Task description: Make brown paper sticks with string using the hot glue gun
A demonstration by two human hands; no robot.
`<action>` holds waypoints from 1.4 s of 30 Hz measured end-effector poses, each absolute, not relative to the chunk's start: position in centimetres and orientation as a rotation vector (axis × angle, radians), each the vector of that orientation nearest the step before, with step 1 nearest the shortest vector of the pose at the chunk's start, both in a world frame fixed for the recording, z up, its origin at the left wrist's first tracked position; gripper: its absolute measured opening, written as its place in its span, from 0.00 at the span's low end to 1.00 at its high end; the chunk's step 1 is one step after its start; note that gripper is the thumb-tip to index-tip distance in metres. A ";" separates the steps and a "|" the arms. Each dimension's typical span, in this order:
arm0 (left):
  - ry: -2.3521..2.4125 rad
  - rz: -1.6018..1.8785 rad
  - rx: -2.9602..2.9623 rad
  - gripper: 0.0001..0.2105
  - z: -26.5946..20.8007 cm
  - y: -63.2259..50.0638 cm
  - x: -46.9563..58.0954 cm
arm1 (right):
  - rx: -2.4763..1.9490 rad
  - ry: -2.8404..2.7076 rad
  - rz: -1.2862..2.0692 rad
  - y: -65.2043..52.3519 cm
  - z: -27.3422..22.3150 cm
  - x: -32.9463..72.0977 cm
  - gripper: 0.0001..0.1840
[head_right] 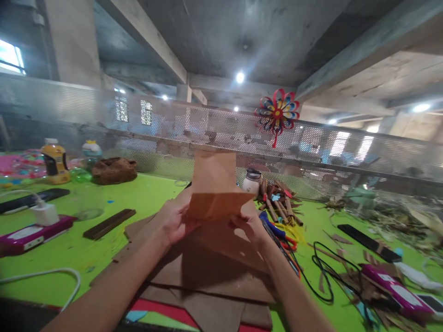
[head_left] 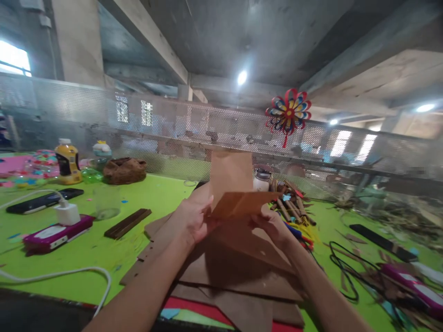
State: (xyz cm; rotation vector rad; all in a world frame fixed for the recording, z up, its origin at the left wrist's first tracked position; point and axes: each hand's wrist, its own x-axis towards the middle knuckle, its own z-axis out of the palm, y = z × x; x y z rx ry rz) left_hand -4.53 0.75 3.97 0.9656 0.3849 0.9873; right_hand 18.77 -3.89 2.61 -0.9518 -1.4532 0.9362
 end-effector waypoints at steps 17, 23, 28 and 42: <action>0.843 1.437 1.436 0.33 5.6 -1.1 -3.3 | -1.179 -1.422 0.652 -3.2 1.6 17.9 0.23; 0.888 1.347 1.400 0.19 5.0 -0.4 -3.6 | -1.150 -1.428 0.702 -3.3 1.6 17.6 0.24; 0.838 1.308 1.338 0.16 4.6 0.0 -3.8 | -1.139 -1.401 0.711 -3.5 1.6 17.3 0.25; 0.989 1.249 1.399 0.13 7.9 -3.8 -3.7 | -0.961 -1.168 0.793 -4.2 2.8 17.4 0.16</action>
